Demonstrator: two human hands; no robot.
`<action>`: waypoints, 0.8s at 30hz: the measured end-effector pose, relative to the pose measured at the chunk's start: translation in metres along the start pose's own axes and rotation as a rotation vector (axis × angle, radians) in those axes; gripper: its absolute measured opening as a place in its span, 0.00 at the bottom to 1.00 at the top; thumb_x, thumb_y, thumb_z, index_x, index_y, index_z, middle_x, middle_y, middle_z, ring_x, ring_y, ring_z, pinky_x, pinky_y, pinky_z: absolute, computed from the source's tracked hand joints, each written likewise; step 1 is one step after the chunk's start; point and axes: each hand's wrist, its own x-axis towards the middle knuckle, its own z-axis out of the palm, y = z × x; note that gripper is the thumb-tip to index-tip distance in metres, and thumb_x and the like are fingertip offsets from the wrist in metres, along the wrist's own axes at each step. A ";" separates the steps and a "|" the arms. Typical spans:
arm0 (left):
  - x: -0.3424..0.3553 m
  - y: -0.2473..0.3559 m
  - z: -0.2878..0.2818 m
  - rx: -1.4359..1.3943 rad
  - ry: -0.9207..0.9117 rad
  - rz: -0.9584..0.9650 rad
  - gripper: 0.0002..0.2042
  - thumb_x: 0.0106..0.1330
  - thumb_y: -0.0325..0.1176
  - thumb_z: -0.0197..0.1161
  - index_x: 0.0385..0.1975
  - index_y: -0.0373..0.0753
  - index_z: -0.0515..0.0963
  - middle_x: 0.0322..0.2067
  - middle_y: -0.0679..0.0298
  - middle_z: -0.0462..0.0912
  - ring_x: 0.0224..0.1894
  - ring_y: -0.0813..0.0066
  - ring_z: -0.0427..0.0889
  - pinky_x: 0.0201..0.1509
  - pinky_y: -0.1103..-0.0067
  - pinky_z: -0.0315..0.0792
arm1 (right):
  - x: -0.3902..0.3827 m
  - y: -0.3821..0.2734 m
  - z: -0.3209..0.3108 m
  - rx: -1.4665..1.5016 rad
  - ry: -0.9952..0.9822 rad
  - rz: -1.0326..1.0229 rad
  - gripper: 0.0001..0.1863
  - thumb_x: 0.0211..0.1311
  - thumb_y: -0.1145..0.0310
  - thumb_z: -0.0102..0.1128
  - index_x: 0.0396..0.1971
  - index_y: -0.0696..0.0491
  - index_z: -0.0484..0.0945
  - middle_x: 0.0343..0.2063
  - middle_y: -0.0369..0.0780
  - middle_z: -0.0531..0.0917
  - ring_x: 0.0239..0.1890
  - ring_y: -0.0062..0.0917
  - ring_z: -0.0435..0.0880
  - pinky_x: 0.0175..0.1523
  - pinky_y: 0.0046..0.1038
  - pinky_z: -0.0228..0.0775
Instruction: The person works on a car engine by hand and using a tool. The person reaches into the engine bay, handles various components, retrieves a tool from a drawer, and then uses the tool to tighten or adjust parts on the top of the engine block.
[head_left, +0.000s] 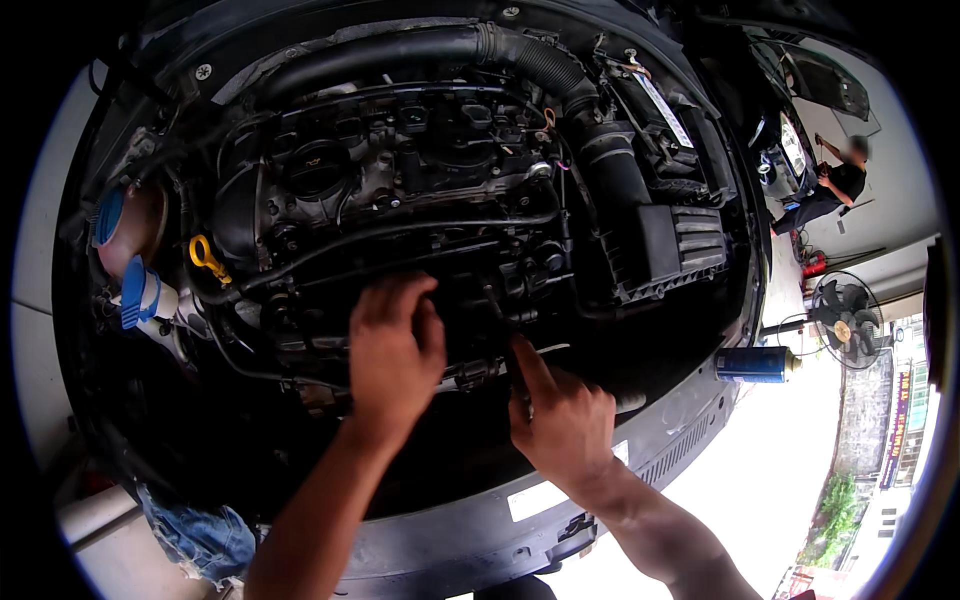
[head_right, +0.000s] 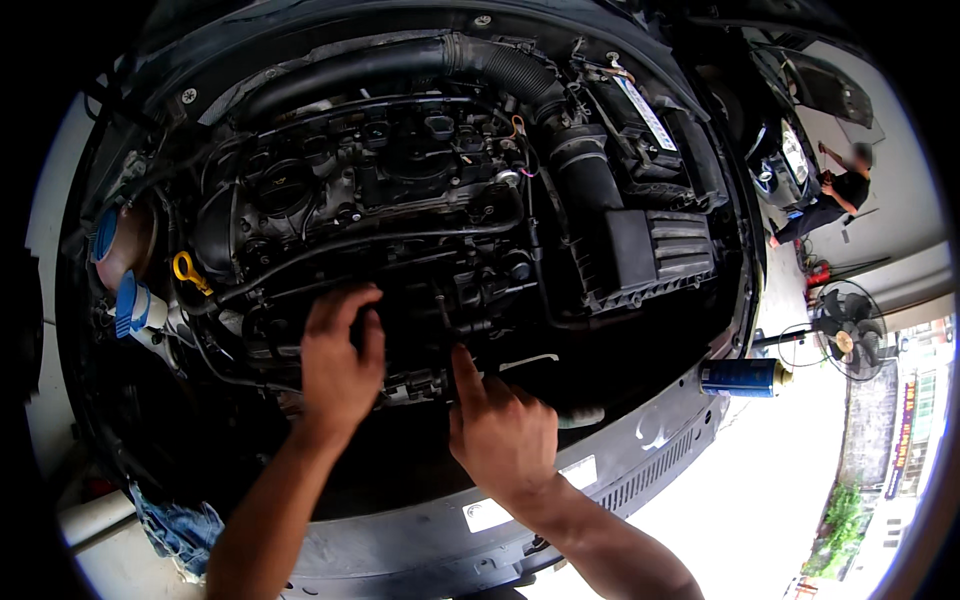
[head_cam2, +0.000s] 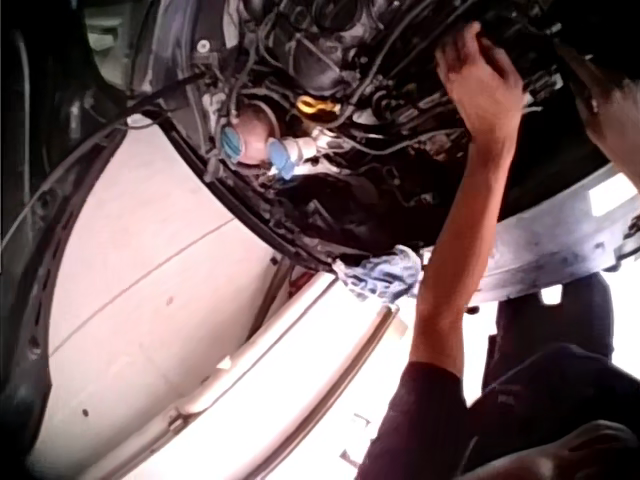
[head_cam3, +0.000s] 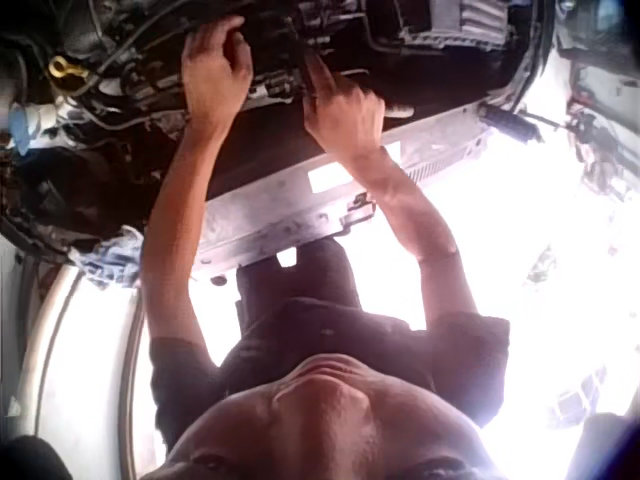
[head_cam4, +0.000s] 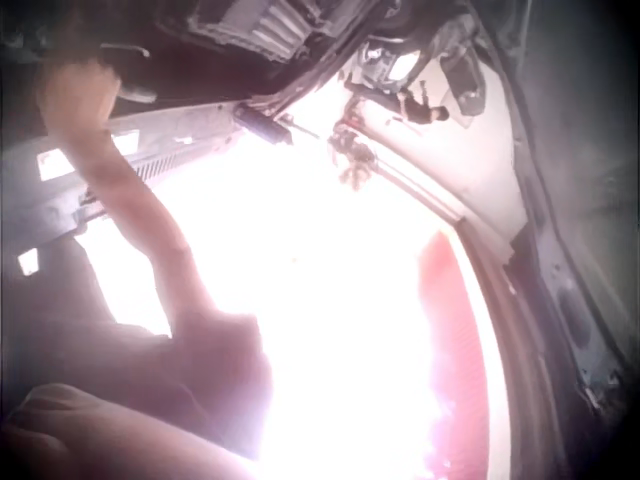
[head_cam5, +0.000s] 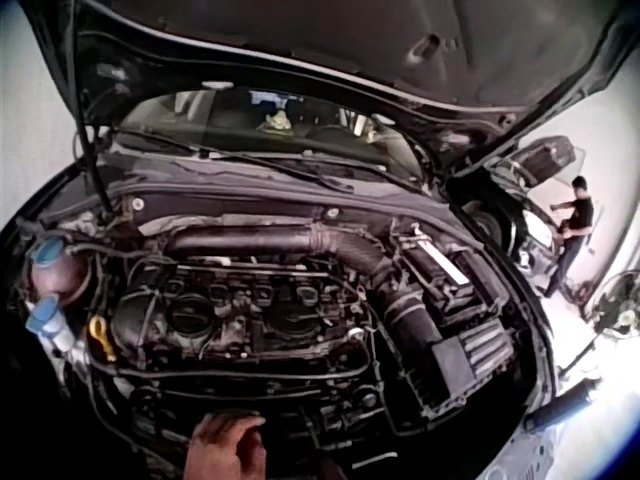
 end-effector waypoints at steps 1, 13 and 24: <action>-0.017 0.024 -0.004 -0.152 0.037 -0.129 0.09 0.59 0.22 0.56 0.40 0.35 0.75 0.38 0.54 0.80 0.44 0.58 0.78 0.49 0.67 0.72 | 0.001 -0.002 -0.003 0.015 -0.013 -0.025 0.27 0.50 0.74 0.62 0.54 0.57 0.71 0.17 0.39 0.79 0.16 0.28 0.79 0.21 0.29 0.69; 0.006 0.042 -0.012 0.044 -0.390 0.256 0.24 0.48 0.19 0.59 0.50 0.34 0.73 0.55 0.58 0.71 0.56 0.59 0.71 0.61 0.67 0.65 | 0.013 -0.015 -0.002 2.271 0.086 1.230 0.11 0.69 0.56 0.50 0.27 0.44 0.70 0.16 0.27 0.63 0.16 0.13 0.58 0.22 0.15 0.50; 0.032 0.017 0.019 0.013 -0.780 0.672 0.21 0.48 0.29 0.68 0.43 0.36 0.70 0.47 0.54 0.72 0.58 0.55 0.68 0.69 0.63 0.58 | 0.000 -0.030 0.010 2.236 0.081 1.077 0.16 0.68 0.54 0.52 0.45 0.52 0.70 0.17 0.32 0.69 0.17 0.20 0.67 0.25 0.21 0.60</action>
